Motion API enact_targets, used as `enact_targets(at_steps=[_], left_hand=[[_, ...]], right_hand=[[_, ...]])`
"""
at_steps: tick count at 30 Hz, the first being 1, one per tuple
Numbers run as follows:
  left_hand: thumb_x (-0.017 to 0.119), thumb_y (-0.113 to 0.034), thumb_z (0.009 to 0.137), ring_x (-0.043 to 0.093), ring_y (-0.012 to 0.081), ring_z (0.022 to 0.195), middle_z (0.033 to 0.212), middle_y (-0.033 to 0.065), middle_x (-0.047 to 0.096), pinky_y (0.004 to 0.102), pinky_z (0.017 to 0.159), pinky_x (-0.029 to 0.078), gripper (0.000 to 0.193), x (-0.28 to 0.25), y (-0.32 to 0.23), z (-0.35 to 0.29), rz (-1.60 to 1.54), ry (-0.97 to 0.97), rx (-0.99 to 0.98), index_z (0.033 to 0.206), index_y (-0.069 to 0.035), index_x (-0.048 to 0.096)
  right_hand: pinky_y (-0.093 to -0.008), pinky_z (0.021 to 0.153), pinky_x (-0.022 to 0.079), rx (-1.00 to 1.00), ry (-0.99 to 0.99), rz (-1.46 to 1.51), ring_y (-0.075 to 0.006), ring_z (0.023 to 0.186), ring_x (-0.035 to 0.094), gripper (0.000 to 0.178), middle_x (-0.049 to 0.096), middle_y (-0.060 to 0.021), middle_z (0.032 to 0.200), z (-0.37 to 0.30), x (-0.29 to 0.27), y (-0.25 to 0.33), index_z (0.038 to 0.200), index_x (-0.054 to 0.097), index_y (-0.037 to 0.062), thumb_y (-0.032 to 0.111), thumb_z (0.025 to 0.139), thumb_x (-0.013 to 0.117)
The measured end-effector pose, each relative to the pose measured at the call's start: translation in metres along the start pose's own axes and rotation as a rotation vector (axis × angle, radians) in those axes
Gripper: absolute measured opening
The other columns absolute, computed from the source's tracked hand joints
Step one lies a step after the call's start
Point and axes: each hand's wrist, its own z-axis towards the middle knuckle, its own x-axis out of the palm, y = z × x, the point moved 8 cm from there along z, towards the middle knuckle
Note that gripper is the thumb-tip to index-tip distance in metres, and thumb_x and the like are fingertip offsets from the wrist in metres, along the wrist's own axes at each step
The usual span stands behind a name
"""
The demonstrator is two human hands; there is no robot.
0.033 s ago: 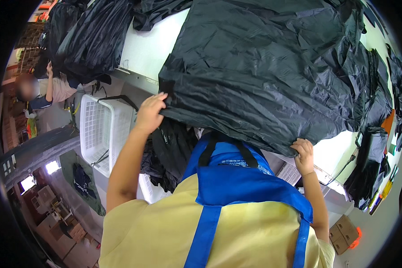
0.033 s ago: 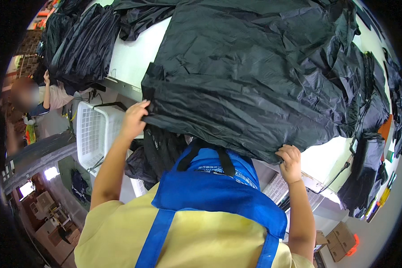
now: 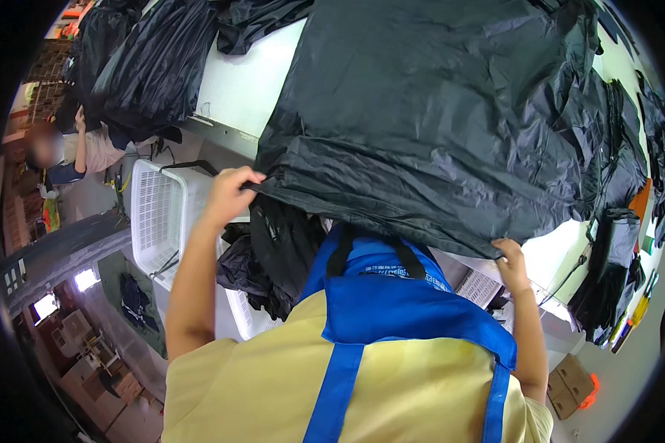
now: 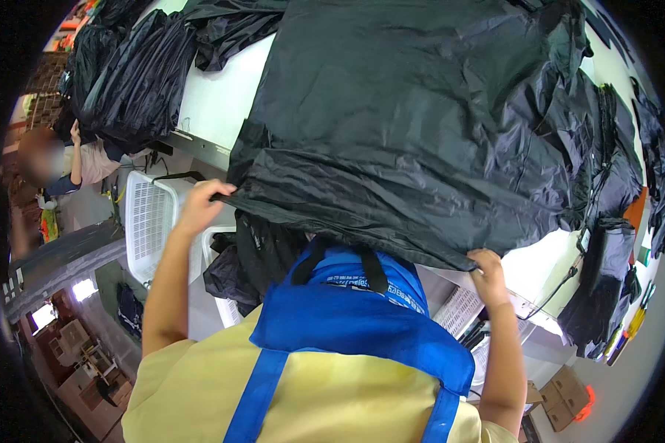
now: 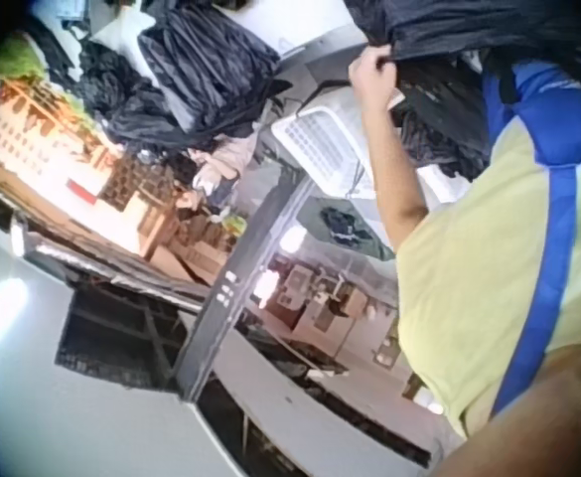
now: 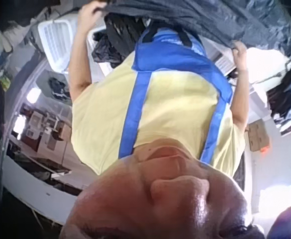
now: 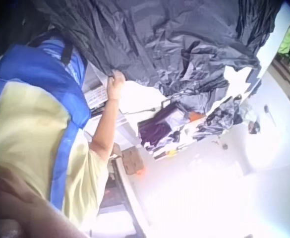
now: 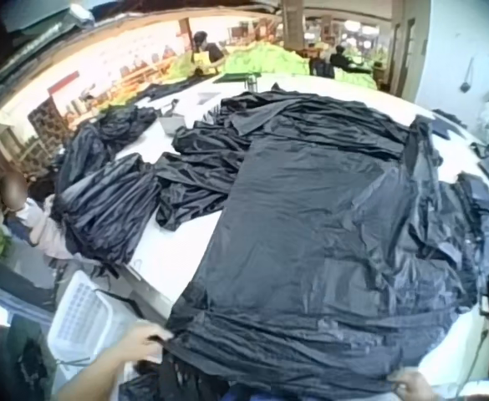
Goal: The person folds black garments on a white table, aligns edges, and places them into black plastic bags. The person repeatedly picks up garments, folds them, and inserts them into bags, then sets the bags aside.
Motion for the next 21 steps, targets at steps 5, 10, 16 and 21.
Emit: enact_targets(at_steps=[5,10,16,21], left_hand=[[0.066,-0.011,0.083,0.057,0.0115,0.091,0.096,0.0041,0.062,0.025,0.079,0.044,0.03,-0.086,-0.042,0.058,-0.517,-0.297,-0.103,0.112,-0.005,0.056],[0.065,-0.034,0.089,0.054,0.0198,0.108,0.119,0.0133,0.056,0.0306,0.091,0.044,0.052,-0.044,0.013,0.163,-0.81,-0.281,-0.405,0.129,-0.006,0.047],[0.065,-0.045,0.085,0.052,0.0202,0.112,0.124,0.0123,0.055,0.0322,0.093,0.041,0.063,-0.019,-0.005,0.124,-0.867,-0.141,-0.475,0.128,-0.001,0.05],[0.055,-0.028,0.095,0.061,0.0232,0.091,0.096,0.009,0.066,0.0308,0.08,0.044,0.031,0.002,0.028,0.096,-0.513,-0.406,-0.357,0.112,-0.003,0.054]], right_hand=[[-0.034,0.071,0.045,0.175,-0.294,-0.044,-0.0255,0.074,0.058,0.021,0.061,-0.0175,0.083,0.07,-0.127,0.055,0.107,0.057,-0.0009,0.009,0.089,0.053],[-0.0491,0.081,0.045,0.304,-0.444,-0.478,-0.0455,0.095,0.057,0.034,0.062,-0.0252,0.101,0.185,-0.126,0.004,0.11,0.051,0.0028,0.032,0.094,0.048],[-0.0438,0.092,0.042,0.413,-0.629,-0.598,-0.0316,0.108,0.057,0.044,0.062,-0.0121,0.116,0.135,-0.131,-0.025,0.123,0.053,0.0106,0.043,0.094,0.048],[-0.0428,0.091,0.041,0.607,-0.614,-0.579,-0.0325,0.1,0.059,0.036,0.066,-0.0135,0.097,0.021,-0.125,-0.11,0.099,0.063,0.0076,0.038,0.095,0.045]])
